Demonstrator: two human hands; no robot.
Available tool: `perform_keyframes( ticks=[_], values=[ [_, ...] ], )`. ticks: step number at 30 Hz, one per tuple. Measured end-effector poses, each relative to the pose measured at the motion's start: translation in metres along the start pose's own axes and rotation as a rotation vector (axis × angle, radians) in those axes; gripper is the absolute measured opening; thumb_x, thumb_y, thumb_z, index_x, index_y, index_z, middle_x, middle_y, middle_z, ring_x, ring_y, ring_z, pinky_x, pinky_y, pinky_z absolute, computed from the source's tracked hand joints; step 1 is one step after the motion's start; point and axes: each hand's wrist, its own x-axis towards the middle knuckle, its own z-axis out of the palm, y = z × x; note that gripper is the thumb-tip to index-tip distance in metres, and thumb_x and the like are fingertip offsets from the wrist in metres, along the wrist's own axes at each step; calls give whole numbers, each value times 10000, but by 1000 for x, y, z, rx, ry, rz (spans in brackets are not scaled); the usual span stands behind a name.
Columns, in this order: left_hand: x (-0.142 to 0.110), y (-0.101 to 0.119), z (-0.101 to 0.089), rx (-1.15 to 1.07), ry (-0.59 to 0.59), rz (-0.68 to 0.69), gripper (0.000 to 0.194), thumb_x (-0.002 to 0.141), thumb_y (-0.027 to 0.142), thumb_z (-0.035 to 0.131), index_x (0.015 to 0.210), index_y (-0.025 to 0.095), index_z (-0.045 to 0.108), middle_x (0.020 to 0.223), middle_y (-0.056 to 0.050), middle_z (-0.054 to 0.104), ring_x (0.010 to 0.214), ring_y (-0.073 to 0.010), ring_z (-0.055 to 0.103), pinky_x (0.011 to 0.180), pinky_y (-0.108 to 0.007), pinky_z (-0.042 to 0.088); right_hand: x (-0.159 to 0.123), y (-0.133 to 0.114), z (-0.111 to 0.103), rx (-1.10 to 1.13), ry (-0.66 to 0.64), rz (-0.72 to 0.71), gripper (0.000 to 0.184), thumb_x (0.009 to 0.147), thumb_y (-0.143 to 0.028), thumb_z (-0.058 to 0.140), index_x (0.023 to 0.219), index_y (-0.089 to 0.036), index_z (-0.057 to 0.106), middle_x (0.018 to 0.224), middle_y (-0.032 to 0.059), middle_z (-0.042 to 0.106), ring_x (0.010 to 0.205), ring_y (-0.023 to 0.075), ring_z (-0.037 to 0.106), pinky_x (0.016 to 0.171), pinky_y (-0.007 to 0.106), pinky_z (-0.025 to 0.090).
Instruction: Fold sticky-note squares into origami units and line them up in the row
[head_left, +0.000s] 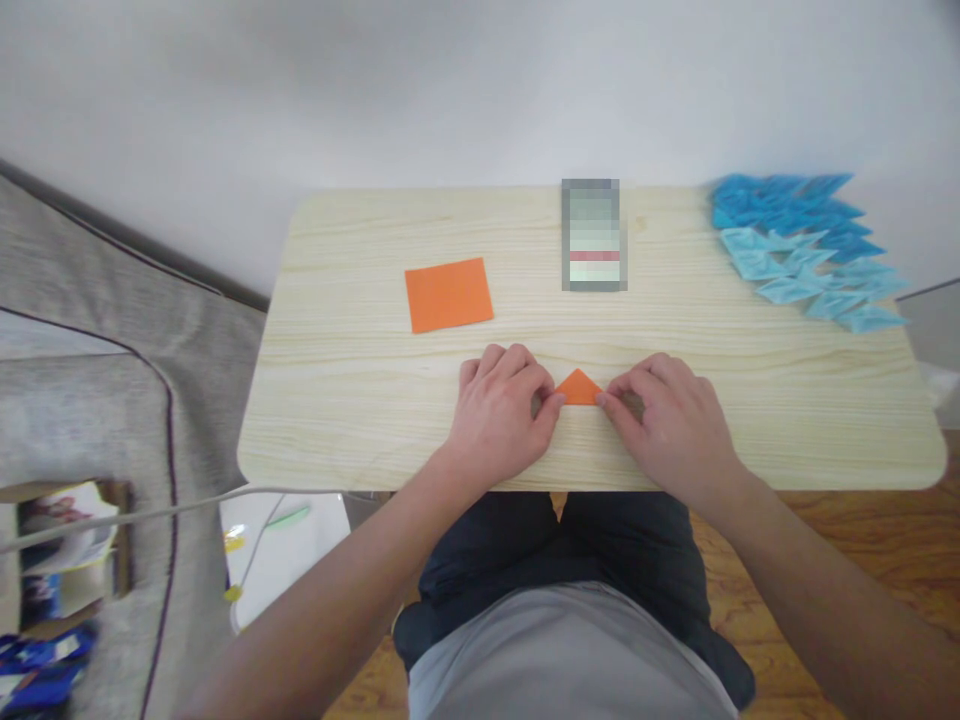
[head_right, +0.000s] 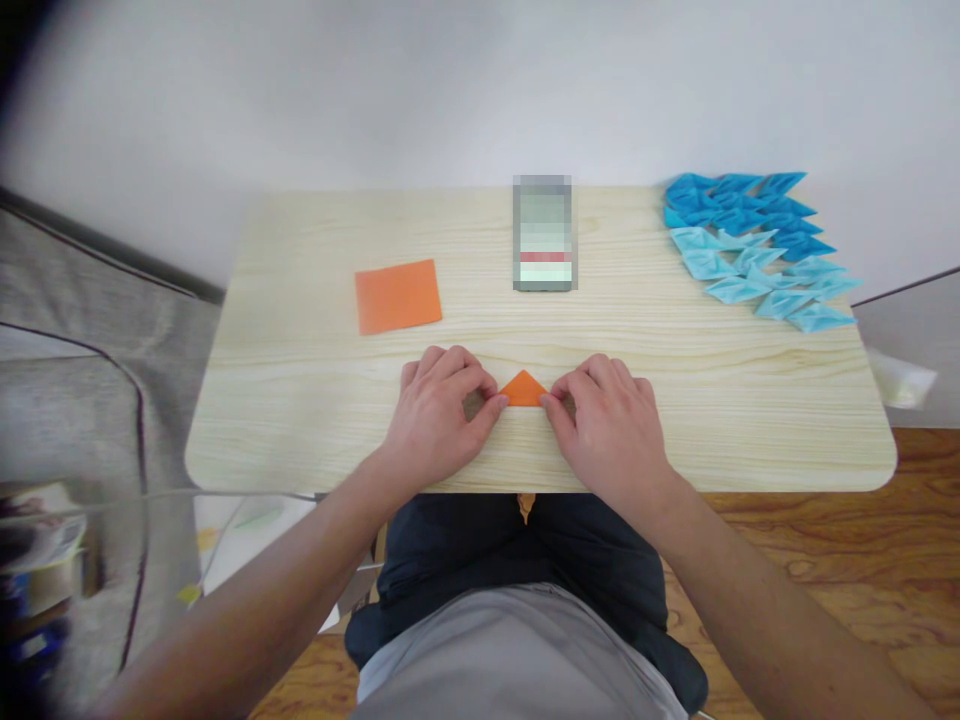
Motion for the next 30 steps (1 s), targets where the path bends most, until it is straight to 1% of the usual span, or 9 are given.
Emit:
perform_keyframes(
  ticks=[3, 7, 12, 16, 19, 21, 23, 27, 30],
  values=[
    [1, -1, 0, -6, -3, -5, 147, 917, 351, 659, 832, 232, 648, 1030, -39, 642, 1065, -263, 525, 901, -454, 380, 3, 1, -1, -6, -14, -13, 209, 963, -422, 611, 887, -242, 686, 940, 58, 632, 978, 274, 585, 769, 395, 349],
    [1, -1, 0, -17, -6, -10, 145, 912, 356, 670, 839, 232, 650, 1030, -40, 642, 1059, -263, 524, 901, -455, 380, 1, 3, 1, 14, 7, -21, 219, 957, -437, 619, 895, -239, 690, 945, 60, 646, 971, 272, 586, 763, 392, 349],
    [0, -3, 2, -39, 9, -31, 152, 911, 360, 673, 840, 228, 646, 1014, -43, 636, 1060, -264, 517, 911, -452, 383, -3, 5, 6, 63, 49, 8, 234, 950, -466, 627, 898, -248, 693, 950, 60, 661, 977, 279, 581, 799, 409, 380],
    [0, -5, 3, -55, 13, -30, 138, 909, 357, 678, 854, 233, 651, 1012, -35, 634, 1063, -262, 513, 916, -449, 382, -2, 9, 9, 153, 72, 24, 222, 923, -471, 669, 886, -254, 702, 941, 52, 670, 965, 268, 588, 844, 421, 409],
    [-1, -6, 2, -65, 14, -11, 87, 910, 341, 682, 949, 263, 686, 1043, -28, 643, 1059, -259, 513, 906, -448, 375, -1, 14, 10, 222, 72, 23, 171, 910, -438, 694, 934, -271, 720, 943, 41, 678, 965, 259, 596, 870, 427, 419],
    [-1, -9, 1, -69, 8, 23, 113, 926, 314, 664, 1029, 306, 711, 1063, -19, 647, 1049, -251, 516, 900, -445, 368, -1, 17, 10, 255, 70, 14, 131, 921, -401, 683, 958, -285, 733, 941, 35, 682, 964, 254, 600, 878, 429, 421],
    [-2, -13, 1, -73, -1, 64, 157, 945, 279, 635, 1047, 344, 736, 1064, -13, 645, 1044, -241, 520, 895, -440, 364, -2, 19, 10, 274, 71, -3, 110, 930, -369, 671, 961, -291, 743, 946, 32, 684, 968, 251, 601, 879, 428, 421],
    [-2, -21, 1, -90, -7, 122, 213, 957, 249, 615, 1025, 370, 776, 1052, -14, 634, 1040, -226, 526, 887, -424, 371, -6, 18, 10, 236, 108, -46, 114, 942, -334, 659, 991, -300, 756, 959, 33, 677, 969, 243, 592, 856, 416, 407],
    [-2, -23, 2, -96, 9, 130, 213, 947, 250, 630, 1013, 379, 786, 1044, -13, 629, 1033, -222, 524, 895, -421, 377, -12, 6, 12, 129, 176, -106, 167, 966, -273, 617, 1019, -317, 769, 984, 37, 680, 961, 241, 572, 829, 413, 377]
  ],
)
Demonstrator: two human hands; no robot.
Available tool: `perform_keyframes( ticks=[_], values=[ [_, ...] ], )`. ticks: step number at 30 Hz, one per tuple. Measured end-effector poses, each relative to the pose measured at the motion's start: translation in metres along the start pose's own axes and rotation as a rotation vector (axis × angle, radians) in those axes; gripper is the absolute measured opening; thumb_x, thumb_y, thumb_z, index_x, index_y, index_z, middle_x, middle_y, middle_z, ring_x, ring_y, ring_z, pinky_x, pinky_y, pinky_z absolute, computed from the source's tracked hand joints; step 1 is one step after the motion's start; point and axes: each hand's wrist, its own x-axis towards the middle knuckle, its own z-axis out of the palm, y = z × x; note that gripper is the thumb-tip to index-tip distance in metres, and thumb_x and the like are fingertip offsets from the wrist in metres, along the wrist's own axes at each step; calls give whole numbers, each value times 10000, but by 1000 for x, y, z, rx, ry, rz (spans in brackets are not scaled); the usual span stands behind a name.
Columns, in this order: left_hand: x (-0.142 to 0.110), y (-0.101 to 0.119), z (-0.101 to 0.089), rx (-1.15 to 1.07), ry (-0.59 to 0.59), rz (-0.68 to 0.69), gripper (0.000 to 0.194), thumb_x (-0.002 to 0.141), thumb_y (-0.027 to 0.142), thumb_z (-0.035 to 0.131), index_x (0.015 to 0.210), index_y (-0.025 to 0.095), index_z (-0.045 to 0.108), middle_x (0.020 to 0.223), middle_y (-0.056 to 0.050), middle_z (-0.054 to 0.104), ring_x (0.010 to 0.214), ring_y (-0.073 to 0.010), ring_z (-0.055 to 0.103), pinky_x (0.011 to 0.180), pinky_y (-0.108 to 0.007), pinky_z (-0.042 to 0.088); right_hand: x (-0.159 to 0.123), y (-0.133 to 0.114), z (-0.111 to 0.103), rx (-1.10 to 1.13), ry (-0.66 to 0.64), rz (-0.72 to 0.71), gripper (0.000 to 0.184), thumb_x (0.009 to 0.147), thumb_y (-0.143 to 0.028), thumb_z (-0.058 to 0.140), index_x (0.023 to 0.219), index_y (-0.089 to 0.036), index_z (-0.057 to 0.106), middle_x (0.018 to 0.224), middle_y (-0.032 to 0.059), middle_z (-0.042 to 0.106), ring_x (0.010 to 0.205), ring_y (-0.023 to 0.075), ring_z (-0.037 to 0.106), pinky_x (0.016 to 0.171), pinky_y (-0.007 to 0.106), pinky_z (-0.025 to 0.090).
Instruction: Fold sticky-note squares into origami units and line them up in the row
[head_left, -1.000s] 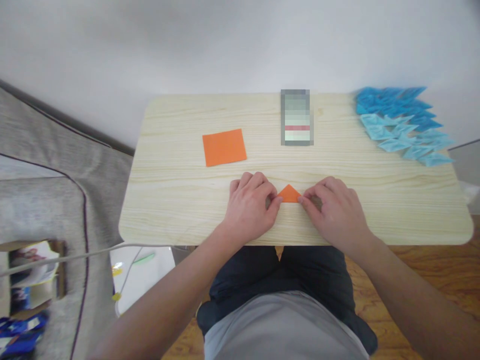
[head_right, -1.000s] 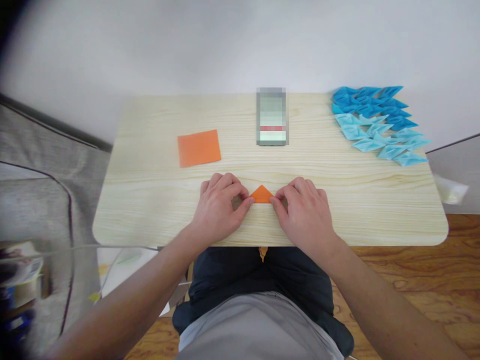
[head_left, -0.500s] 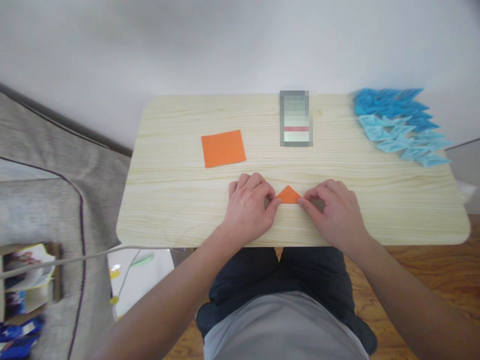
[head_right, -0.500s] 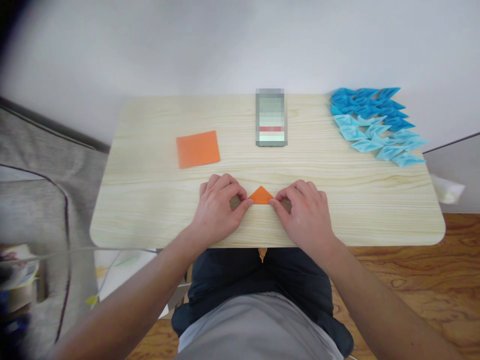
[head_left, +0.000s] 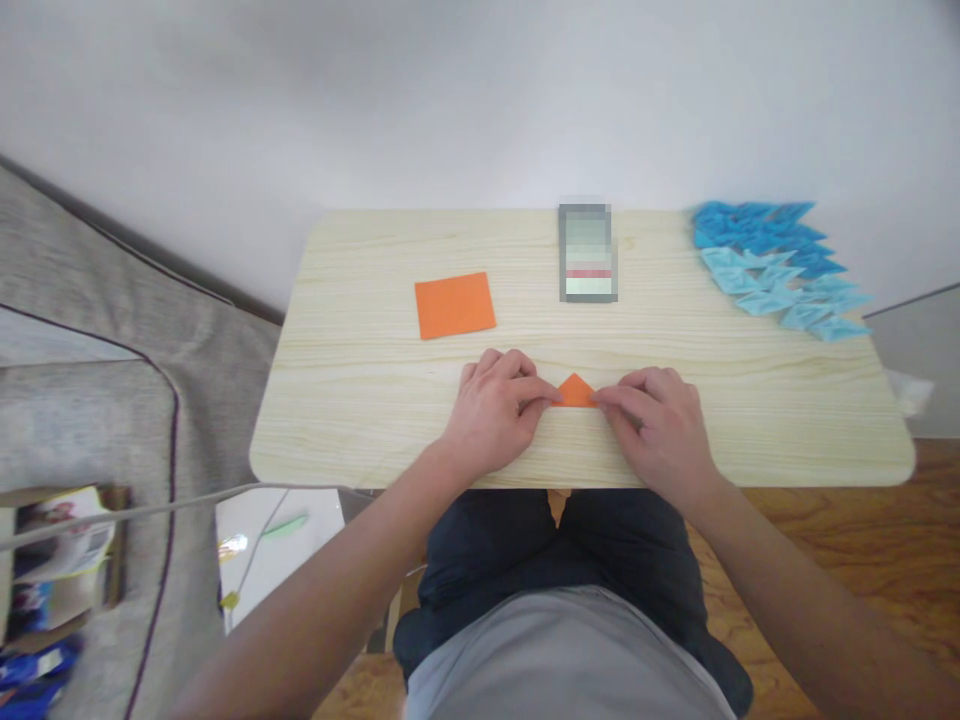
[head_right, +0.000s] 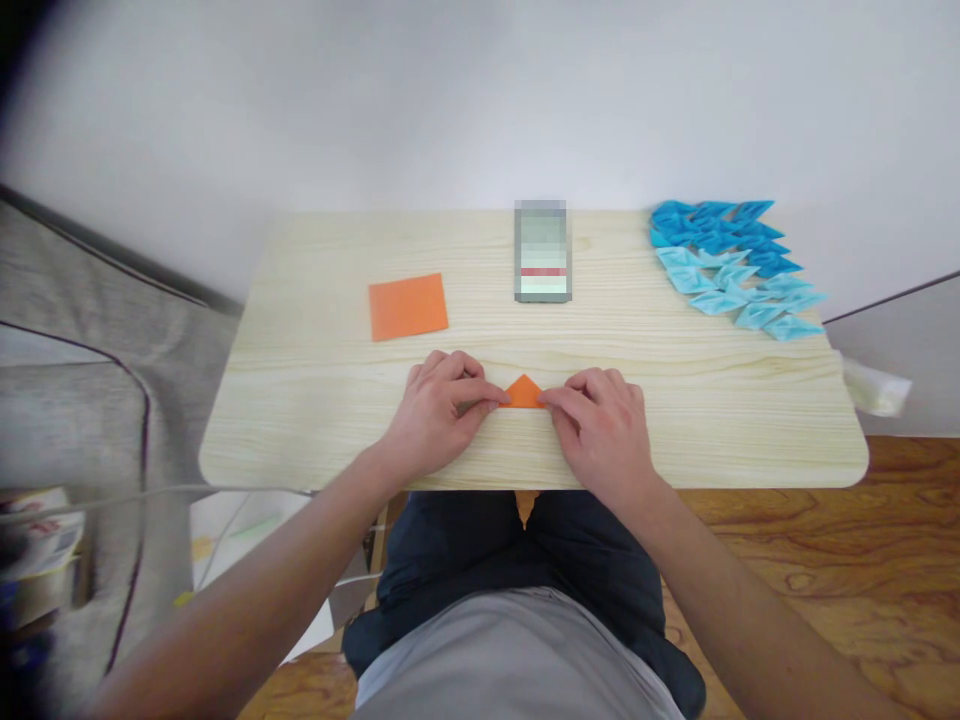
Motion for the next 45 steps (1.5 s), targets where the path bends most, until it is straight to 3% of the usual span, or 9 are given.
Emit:
perform_keyframes(
  ticks=[5, 8, 12, 19, 30, 37, 41, 45],
  values=[
    [1, 1, 2, 7, 22, -9, 177, 929, 277, 658, 992, 378, 789, 1028, -10, 628, 1016, -225, 517, 912, -427, 382, -13, -28, 5, -113, 49, -61, 262, 965, -180, 587, 1114, -323, 749, 1117, 13, 724, 1014, 241, 566, 858, 438, 346],
    [1, 3, 1, 8, 19, -10, 177, 932, 275, 645, 987, 360, 790, 1031, -20, 636, 1022, -233, 518, 912, -431, 381, -22, -41, 4, -156, -3, -19, 279, 985, -288, 591, 1243, -298, 697, 1252, 36, 706, 1093, 274, 560, 923, 478, 341],
    [-1, 4, 0, 13, 8, 13, 248, 953, 223, 577, 1016, 344, 784, 1072, -28, 665, 1050, -239, 521, 910, -436, 374, -29, -47, 0, -170, -73, -11, 467, 953, -469, 622, 1392, -310, 606, 1355, 71, 661, 1170, 345, 523, 1003, 553, 314],
    [-3, 3, 0, -11, -8, 56, 298, 946, 172, 535, 1006, 314, 790, 1131, -27, 705, 1088, -237, 529, 965, -447, 368, -25, -43, -2, -159, -78, -34, 474, 942, -515, 618, 1387, -350, 611, 1315, 82, 662, 1129, 352, 503, 987, 569, 324],
    [2, 2, -10, 37, 0, -7, 151, 903, 254, 625, 983, 283, 750, 1193, -35, 645, 1139, -259, 506, 996, -453, 376, -18, -21, -2, -29, -78, -67, 301, 1009, -347, 549, 1276, -333, 686, 1244, 45, 696, 1109, 270, 552, 948, 475, 373],
    [16, 16, -16, 117, -93, 78, 488, 848, 136, 563, 1301, 295, 647, 1283, -54, 621, 1183, -279, 495, 997, -467, 391, -23, -14, -3, -82, 2, -35, 256, 989, -320, 588, 1209, -340, 716, 1262, 36, 696, 1106, 274, 554, 924, 469, 367],
    [28, 26, -17, 151, -142, 148, 461, 774, 115, 575, 1192, 275, 684, 1286, -52, 616, 1177, -291, 494, 982, -467, 402, -24, -14, -6, -96, -6, -33, 255, 981, -318, 596, 1200, -354, 723, 1276, 44, 679, 1103, 276, 542, 912, 462, 367],
    [33, 30, -15, 144, -171, 133, 385, 764, 117, 572, 1108, 258, 673, 1234, -57, 631, 1153, -288, 504, 954, -455, 417, -19, -9, -1, -27, 24, -14, 216, 971, -322, 608, 1137, -334, 745, 1218, 47, 692, 1083, 265, 552, 911, 449, 382]
  ],
)
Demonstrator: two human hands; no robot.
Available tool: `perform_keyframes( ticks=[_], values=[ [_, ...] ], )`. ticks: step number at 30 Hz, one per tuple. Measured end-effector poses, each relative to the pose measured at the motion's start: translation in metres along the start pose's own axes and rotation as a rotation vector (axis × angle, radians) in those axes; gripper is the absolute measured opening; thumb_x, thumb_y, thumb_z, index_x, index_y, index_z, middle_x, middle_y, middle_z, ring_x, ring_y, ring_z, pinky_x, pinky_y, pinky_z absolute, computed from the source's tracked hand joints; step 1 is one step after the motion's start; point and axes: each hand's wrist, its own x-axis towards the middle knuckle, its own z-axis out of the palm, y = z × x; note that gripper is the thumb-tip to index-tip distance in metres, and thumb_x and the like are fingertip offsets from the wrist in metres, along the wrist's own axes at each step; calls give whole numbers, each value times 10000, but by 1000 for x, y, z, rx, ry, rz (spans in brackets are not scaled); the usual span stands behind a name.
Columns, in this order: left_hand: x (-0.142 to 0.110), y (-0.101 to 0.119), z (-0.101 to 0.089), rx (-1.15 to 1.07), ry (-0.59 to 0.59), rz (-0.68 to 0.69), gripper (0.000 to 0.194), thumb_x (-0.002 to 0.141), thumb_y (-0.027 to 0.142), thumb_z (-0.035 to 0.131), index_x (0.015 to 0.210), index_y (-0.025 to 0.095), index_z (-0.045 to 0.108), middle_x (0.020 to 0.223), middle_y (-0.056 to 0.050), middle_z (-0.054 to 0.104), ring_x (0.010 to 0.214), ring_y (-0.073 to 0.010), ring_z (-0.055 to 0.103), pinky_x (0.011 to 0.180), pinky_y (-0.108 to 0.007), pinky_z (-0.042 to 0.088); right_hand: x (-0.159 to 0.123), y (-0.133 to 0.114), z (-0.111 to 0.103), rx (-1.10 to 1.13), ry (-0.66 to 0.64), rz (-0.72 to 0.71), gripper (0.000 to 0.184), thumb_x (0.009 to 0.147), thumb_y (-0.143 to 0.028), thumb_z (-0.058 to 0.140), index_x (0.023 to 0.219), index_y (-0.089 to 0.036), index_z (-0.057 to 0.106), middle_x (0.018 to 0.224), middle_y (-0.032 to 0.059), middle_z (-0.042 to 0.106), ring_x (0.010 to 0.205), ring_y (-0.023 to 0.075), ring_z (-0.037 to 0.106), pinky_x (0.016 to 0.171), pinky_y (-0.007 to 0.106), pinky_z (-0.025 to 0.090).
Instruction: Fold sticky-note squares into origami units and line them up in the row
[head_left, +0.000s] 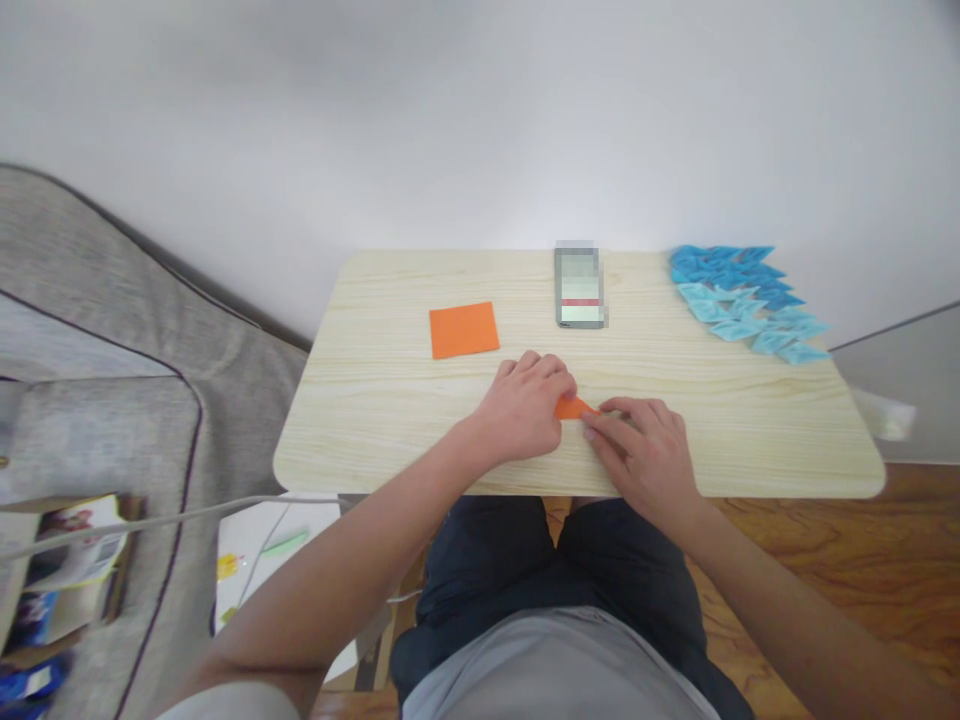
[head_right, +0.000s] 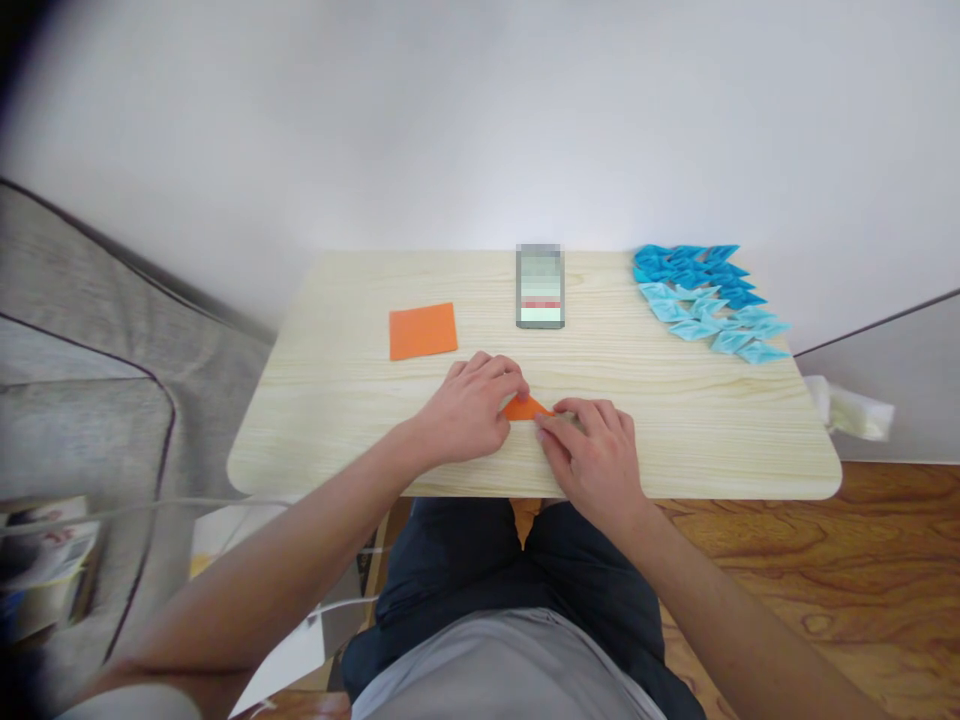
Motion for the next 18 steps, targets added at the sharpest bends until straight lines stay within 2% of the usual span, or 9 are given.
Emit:
perform_keyframes(
  ticks=[5, 9, 14, 18],
  values=[
    [2, -1, 2, 0, -8, 1, 457, 752, 119, 583, 1180, 271, 639, 1244, -54, 624, 1159, -290, 500, 960, -460, 416, 11, 12, 8, 114, 73, 71, 128, 939, -351, 650, 923, -271, 749, 1048, 45, 716, 1015, 255, 588, 899, 440, 412],
    [4, 2, 1, 9, -14, 7, 417, 744, 116, 581, 1133, 259, 628, 1223, -60, 624, 1142, -293, 507, 924, -459, 423, 17, 15, 7, 109, 68, 112, 141, 899, -370, 689, 982, -267, 740, 1049, 55, 696, 1020, 264, 585, 891, 440, 423],
    [6, 8, -3, -1, -34, 2, 401, 725, 86, 574, 1089, 253, 587, 1158, -72, 636, 1109, -290, 527, 894, -447, 423, 20, 14, 0, 142, 12, 103, 75, 894, -321, 674, 904, -261, 717, 1014, 48, 702, 1009, 263, 587, 894, 441, 426],
    [5, 7, -3, -25, -34, 5, 417, 702, 56, 549, 1062, 266, 564, 1070, -51, 660, 1054, -277, 556, 863, -429, 424, 24, 14, -4, 205, -38, 92, 53, 904, -296, 654, 917, -256, 685, 950, 31, 718, 979, 259, 594, 893, 441, 432]
  ],
)
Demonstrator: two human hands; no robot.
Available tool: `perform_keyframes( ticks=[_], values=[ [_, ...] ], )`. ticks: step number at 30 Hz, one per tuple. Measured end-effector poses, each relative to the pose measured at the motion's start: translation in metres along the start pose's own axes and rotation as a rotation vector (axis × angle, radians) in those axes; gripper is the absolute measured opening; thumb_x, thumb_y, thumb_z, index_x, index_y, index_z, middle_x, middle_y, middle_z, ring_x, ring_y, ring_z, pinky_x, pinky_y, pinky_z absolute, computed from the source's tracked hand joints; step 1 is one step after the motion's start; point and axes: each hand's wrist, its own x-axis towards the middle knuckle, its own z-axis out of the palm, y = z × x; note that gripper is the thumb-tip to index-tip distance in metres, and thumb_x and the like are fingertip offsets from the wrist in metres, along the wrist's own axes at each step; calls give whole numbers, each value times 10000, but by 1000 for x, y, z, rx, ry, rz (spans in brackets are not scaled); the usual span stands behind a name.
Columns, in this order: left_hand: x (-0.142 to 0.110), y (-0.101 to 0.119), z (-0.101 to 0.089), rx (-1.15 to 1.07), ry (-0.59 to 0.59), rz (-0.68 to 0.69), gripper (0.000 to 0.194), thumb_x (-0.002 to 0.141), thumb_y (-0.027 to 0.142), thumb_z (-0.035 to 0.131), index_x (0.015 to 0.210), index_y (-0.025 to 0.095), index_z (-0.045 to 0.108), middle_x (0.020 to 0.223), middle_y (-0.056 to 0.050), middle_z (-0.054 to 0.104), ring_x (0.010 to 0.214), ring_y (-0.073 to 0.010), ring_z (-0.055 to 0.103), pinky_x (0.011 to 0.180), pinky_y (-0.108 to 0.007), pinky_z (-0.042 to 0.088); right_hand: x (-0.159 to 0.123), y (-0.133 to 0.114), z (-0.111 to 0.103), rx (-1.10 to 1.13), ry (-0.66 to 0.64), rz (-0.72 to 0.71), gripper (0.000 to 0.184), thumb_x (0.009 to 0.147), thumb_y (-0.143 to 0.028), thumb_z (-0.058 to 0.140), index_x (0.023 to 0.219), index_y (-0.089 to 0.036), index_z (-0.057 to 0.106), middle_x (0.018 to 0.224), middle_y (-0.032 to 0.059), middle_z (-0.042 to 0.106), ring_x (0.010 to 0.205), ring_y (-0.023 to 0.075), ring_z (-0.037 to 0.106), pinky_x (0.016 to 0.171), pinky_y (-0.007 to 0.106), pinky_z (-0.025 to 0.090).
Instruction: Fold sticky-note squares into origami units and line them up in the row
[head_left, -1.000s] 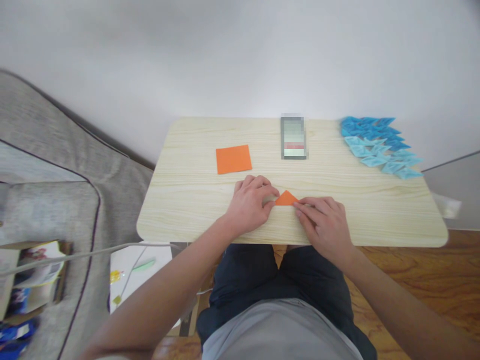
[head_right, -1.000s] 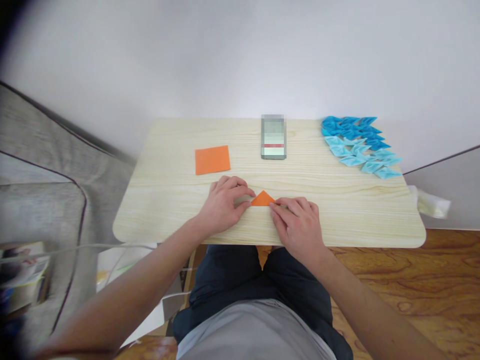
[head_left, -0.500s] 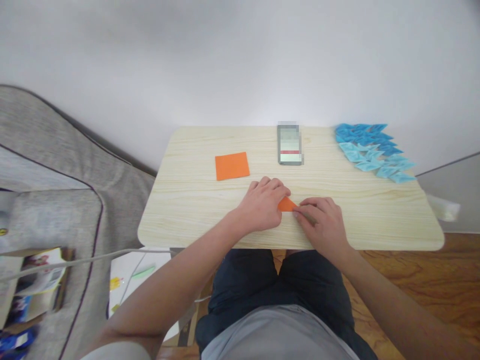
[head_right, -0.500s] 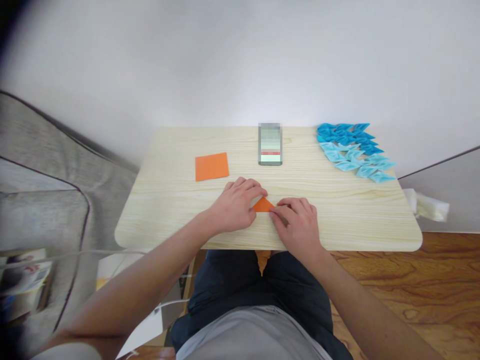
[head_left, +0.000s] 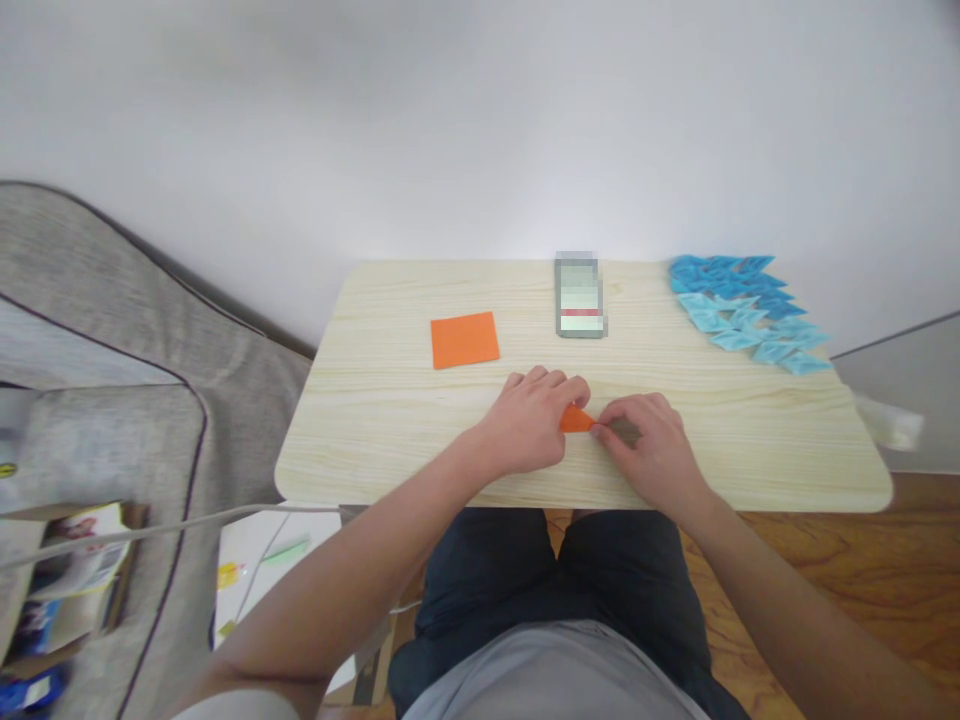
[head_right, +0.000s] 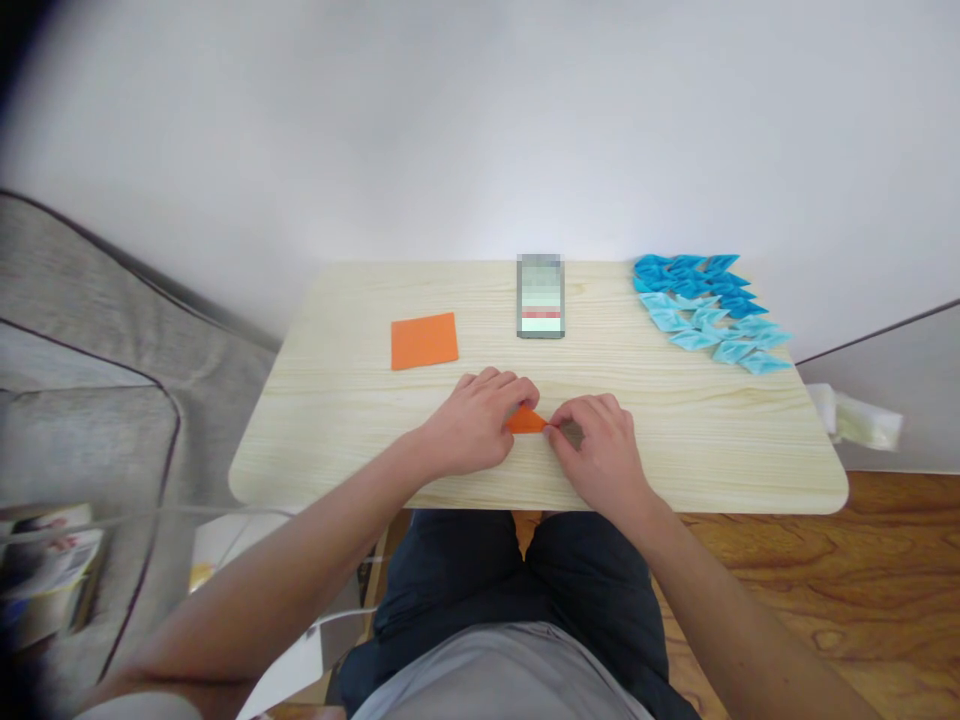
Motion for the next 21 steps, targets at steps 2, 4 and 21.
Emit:
perform_keyframes(
  ticks=[2, 4, 21],
  values=[
    [-2, -2, 0, -27, -1, 1, 429, 699, 53, 535, 1068, 272, 561, 1042, -40, 670, 1036, -271, 571, 868, -424, 430, 2, 0, -2, 52, -25, 6, 36, 901, -269, 647, 920, -258, 674, 934, 25, 712, 963, 252, 600, 879, 431, 444],
    [-3, -5, -1, -71, 7, 0, 453, 697, 51, 528, 1089, 275, 561, 1043, -29, 681, 1031, -262, 586, 886, -422, 441, 5, -1, -4, 122, -37, 12, 37, 893, -236, 641, 914, -259, 662, 928, 20, 695, 946, 236, 608, 856, 407, 464],
    [63, -49, -87, -736, 130, 38, 167, 871, 250, 620, 1023, 197, 665, 940, -23, 726, 885, -180, 675, 854, -323, 506, 142, -6, -50, 772, 93, -44, 241, 819, -327, 798, 966, -244, 626, 872, 5, 679, 781, 163, 623, 710, 313, 484]
  ],
)
